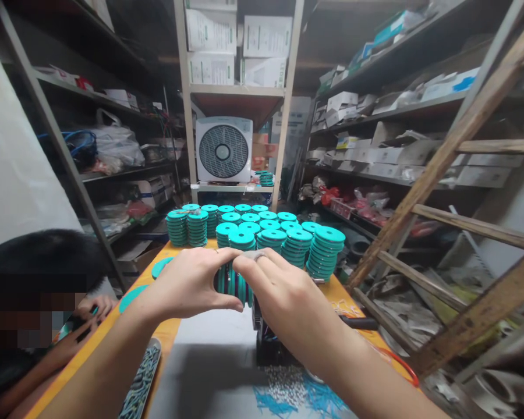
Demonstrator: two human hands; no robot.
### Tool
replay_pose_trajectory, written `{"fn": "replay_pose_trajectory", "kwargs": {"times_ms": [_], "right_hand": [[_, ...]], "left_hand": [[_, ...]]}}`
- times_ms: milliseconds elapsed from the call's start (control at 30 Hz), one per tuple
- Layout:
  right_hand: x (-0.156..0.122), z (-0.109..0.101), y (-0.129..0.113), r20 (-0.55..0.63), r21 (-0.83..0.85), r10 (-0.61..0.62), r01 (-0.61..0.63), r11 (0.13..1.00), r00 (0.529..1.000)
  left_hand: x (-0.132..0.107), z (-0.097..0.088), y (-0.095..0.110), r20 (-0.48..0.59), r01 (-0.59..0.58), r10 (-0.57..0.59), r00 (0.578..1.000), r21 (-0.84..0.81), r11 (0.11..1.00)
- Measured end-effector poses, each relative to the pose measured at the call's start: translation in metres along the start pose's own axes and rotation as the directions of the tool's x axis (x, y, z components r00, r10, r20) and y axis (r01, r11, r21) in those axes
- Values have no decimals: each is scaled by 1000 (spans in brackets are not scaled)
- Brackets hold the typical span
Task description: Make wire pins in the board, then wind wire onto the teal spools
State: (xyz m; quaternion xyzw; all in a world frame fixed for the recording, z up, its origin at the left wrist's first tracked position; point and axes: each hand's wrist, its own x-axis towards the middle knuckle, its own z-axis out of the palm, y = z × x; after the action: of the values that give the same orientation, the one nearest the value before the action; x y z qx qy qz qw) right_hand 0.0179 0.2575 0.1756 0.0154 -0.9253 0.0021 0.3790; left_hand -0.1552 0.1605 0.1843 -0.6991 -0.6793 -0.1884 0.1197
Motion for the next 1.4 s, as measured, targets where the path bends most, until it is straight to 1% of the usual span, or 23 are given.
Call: {"fn": "replay_pose_trajectory", "kwargs": {"times_ms": [100, 200, 333, 433, 567, 667, 767, 900, 1033, 1133, 1267, 1400], "right_hand": [[3, 0, -1, 69, -47, -26, 29, 998, 997], [4, -1, -1, 106, -92, -33, 43, 995, 994], [4, 0, 0, 128, -165, -48, 69, 984, 991], [5, 0, 1, 136, -208, -88, 116, 971, 987], [8, 0, 1, 198, -201, -154, 193, 960, 968], [9, -1, 3, 252, -178, -143, 191, 965, 957], [8, -1, 5, 276, -153, -132, 179, 972, 952], [8, 1, 4, 268, -159, -165, 212, 964, 949], [6, 2, 2, 240, -200, -185, 235, 951, 953], [5, 3, 0, 215, -247, -226, 277, 929, 950], [5, 7, -2, 167, -299, -269, 309, 903, 949], [-2, 13, -2, 99, -299, -290, 306, 904, 952]], "left_hand": [[0, -1, 1, -7, -7, 7, 1000, -8, 1000], [-1, 0, 1, -10, -15, 14, 1000, -15, 1000], [-2, -1, 1, -10, -11, 11, 1000, -11, 1000], [-2, -1, 2, 0, 0, 0, 1000, -9, 1000], [-1, 0, 0, 10, -3, 3, 1000, -15, 1000], [-2, 2, -2, 7, 6, -6, 1000, 14, 1000], [-2, 3, -3, 3, 2, -3, 1000, 39, 999], [-2, 3, -3, 2, -17, 17, 1000, 36, 999], [-2, 3, -4, -2, -18, 18, 1000, 33, 999], [-2, 4, -5, -12, -20, 21, 1000, 25, 999], [-2, 4, -6, -14, -22, 23, 1000, 29, 999], [-3, 2, -4, -7, -20, 20, 1000, 22, 1000]]}}
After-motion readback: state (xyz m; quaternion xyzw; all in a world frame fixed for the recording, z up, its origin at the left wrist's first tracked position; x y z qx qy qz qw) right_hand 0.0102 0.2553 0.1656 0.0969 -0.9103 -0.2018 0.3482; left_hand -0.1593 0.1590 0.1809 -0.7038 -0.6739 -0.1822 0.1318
